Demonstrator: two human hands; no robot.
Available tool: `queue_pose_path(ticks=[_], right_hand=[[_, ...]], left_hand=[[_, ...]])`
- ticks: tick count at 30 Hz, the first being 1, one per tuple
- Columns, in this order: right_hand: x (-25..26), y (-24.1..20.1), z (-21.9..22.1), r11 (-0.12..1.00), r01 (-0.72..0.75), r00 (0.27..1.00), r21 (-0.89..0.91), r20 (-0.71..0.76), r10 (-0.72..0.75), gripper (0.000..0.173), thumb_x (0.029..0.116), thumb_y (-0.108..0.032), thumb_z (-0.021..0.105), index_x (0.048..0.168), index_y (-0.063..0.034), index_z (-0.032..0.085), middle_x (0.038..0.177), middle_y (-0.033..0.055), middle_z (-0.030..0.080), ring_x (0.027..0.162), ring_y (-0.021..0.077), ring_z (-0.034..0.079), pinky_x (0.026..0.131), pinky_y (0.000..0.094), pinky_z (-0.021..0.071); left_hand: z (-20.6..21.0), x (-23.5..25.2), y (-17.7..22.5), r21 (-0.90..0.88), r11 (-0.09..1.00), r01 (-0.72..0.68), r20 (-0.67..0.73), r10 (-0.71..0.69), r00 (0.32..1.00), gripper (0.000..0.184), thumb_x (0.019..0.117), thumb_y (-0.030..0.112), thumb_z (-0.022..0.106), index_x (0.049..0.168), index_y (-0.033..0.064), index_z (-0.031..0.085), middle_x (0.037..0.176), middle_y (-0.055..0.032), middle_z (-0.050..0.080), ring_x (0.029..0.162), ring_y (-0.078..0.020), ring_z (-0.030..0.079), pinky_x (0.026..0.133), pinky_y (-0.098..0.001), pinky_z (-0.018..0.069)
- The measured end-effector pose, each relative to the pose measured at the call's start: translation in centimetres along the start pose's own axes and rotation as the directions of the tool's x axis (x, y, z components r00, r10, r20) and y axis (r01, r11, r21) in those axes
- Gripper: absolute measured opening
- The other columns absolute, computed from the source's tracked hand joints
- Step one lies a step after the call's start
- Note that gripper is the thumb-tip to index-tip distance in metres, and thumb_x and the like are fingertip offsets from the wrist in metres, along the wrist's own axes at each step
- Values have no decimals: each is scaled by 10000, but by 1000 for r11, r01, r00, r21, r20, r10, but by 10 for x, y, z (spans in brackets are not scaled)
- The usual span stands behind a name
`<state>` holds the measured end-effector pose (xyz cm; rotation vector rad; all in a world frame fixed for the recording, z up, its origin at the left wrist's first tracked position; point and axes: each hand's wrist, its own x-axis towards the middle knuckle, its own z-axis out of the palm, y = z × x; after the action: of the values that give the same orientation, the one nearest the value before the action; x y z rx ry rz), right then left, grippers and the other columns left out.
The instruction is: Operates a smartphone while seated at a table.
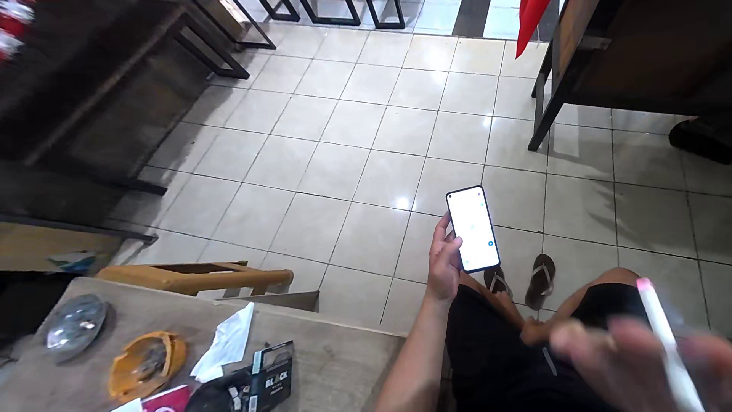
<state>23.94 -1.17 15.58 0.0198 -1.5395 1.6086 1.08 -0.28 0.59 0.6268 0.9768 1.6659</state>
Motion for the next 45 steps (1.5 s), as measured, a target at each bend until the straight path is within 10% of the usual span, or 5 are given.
queue_pose_path(ticks=[2, 7, 29, 35, 45], right_hand=[[10, 38, -31, 973, 38, 994, -229, -91, -60, 745, 976, -697, 435, 1622, -361, 275, 1627, -106, 386, 1426, 163, 468, 1178, 384, 416], [38, 110, -90, 759, -233, 934, -609, -357, 0, 848, 965, -346, 687, 1650, -197, 210, 1651, 51, 333, 1462, 254, 417, 1167, 490, 431], [52, 155, -108, 763, -408, 871, -501, -465, 160, 800, 1015, -257, 583, 1668, -294, 122, 1656, -30, 335, 1486, 196, 376, 1159, 478, 405], [30, 167, -113, 870, -339, 824, -357, -560, 91, 614, 1059, -265, 521, 1629, -195, 304, 1611, 1, 411, 1407, 219, 479, 1119, 439, 462], [6, 175, -104, 921, -318, 634, -223, -773, 32, 297, 984, -171, 696, 1270, -106, 655, 1164, 50, 703, 1076, 191, 675, 967, 365, 568]], left_hand=[[-6, 4, -4, 5, 1000, 0, 61, -1, 998, 646, 1015, 291, 479, 1620, 225, 263, 1436, -182, 568, 1177, -311, 657, 947, -504, 576], [-7, 4, -7, 34, 999, 25, 173, -31, 984, 695, 999, 291, 515, 1625, 219, 222, 1421, -189, 577, 1149, -307, 672, 933, -492, 584], [-4, 4, -11, 36, 999, 37, 232, -44, 972, 654, 1019, 260, 499, 1619, 188, 249, 1365, -211, 608, 1114, -298, 685, 937, -470, 584], [-4, 4, -11, 38, 999, 33, 201, -40, 979, 670, 1011, 259, 504, 1624, 185, 244, 1377, -215, 603, 1122, -308, 683, 927, -477, 589], [-3, 3, -12, 45, 998, 40, 186, -48, 981, 653, 1015, 247, 508, 1615, 181, 260, 1367, -206, 610, 1108, -303, 688, 922, -474, 592]])
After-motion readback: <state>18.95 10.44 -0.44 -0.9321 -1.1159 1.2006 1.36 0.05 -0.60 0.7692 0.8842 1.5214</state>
